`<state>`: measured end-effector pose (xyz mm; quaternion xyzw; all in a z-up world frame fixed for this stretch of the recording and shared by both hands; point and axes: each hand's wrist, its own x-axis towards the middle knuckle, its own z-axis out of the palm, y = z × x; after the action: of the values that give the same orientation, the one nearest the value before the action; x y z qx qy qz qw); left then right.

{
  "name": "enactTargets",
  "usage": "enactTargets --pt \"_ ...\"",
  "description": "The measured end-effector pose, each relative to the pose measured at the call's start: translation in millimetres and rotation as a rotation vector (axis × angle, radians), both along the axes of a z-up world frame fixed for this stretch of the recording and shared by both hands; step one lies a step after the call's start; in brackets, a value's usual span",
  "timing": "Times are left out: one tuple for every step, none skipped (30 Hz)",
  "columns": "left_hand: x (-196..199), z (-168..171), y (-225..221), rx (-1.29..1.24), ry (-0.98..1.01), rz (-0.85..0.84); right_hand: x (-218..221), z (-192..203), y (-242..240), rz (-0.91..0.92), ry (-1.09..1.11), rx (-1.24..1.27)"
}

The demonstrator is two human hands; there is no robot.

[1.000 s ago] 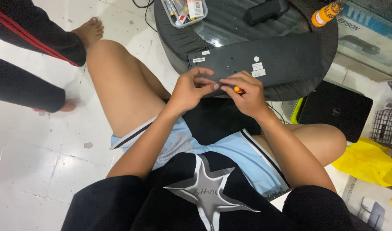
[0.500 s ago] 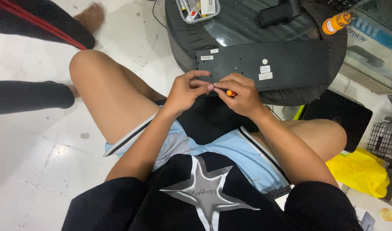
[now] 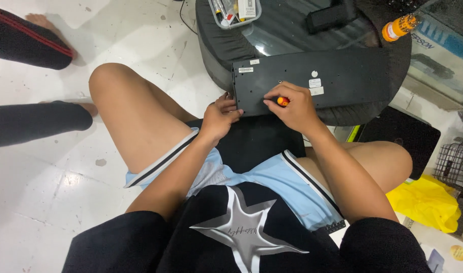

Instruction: The person uses a screwdriver to remove screws from the back of a keyboard and then starts working on a laptop.

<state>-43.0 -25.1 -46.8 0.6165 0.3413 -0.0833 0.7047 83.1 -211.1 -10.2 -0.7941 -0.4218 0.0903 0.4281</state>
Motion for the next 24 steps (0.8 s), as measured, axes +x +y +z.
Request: enactTargets --pt "1.9 -3.1 -1.0 -0.001 0.001 -0.004 -1.3 0.3 -1.6 -0.004 0.001 -0.001" --pt "3.6 -6.5 -2.0 0.017 0.016 -0.008 -2.9 0.5 -3.1 -0.02 0.027 -0.014" --pt "4.5 -9.9 -3.5 0.035 0.033 -0.01 -4.9 0.6 -4.9 -0.035 0.054 -0.028" --pt "4.5 -15.1 -2.6 0.033 0.035 -0.013 -5.6 -0.6 -6.4 -0.037 0.057 -0.03" --pt "5.5 -20.0 -1.5 0.021 0.053 -0.014 -5.3 -1.3 -7.7 -0.041 0.047 -0.048" --pt "6.2 -24.8 -0.4 0.009 0.071 -0.016 -5.2 -1.9 -9.0 -0.045 0.038 -0.066" --pt "5.5 -29.8 0.5 0.007 0.07 -0.016 -4.2 -1.0 -8.6 -0.046 0.037 -0.067" --pt "4.7 -34.8 1.3 0.001 0.066 -0.015 -3.4 -0.1 -8.2 -0.047 0.038 -0.071" --pt "3.2 -39.8 2.5 -0.005 0.063 -0.014 -3.0 0.4 -7.4 -0.048 0.04 -0.073" --pt "3.6 -36.0 1.9 -0.005 0.064 -0.013 -3.1 -1.9 -6.9 -0.047 0.04 -0.073" --pt "3.8 -32.2 1.4 -0.01 0.058 -0.007 -3.4 -4.2 -6.3 -0.053 0.041 -0.074" --pt "3.9 -28.4 1.0 -0.015 0.052 0.0 -3.7 -6.4 -5.5 -0.058 0.041 -0.075" --pt "3.8 -29.9 0.8 -0.016 0.051 0.002 -4.5 -7.3 -3.2 -0.056 0.04 -0.076" --pt "3.7 -31.5 0.5 0.01 0.041 -0.021 -5.4 -8.2 -0.8 -0.051 0.038 -0.077" --pt "2.9 -33.1 0.3 0.035 0.032 -0.046 -6.9 -9.4 1.5 -0.046 0.038 -0.079" --pt "2.4 -31.3 0.6 0.035 0.034 -0.044 -7.2 -8.7 3.6 -0.044 0.04 -0.08" --pt "1.7 -29.3 1.2 0.031 0.038 -0.039 -7.8 -7.7 6.1 -0.034 0.043 -0.094" --pt "1.0 -27.2 1.7 0.027 0.042 -0.034 -8.3 -6.8 8.5 -0.023 0.046 -0.108" --pt "0.5 -28.8 1.7 0.027 0.044 -0.034 -6.6 -4.5 10.0 -0.023 0.048 -0.108" --pt "0.2 -30.4 1.7 0.01 0.038 -0.013 -4.6 -2.3 11.4 -0.017 0.046 -0.121" --pt "0.5 -32.0 1.1 -0.009 0.031 0.006 -2.5 0.2 12.2 -0.014 0.045 -0.134" --pt "0.4 -16.9 2.4 -0.011 0.032 0.004 2.1 0.0 9.6 -0.015 0.047 -0.136" --pt "0.7 -2.0 3.2 -0.034 0.022 -0.005 6.8 -0.1 6.4 -0.033 0.016 -0.142" --pt "1.1 12.9 4.0 -0.057 0.011 -0.013 11.7 -0.2 3.0 -0.05 -0.015 -0.147"
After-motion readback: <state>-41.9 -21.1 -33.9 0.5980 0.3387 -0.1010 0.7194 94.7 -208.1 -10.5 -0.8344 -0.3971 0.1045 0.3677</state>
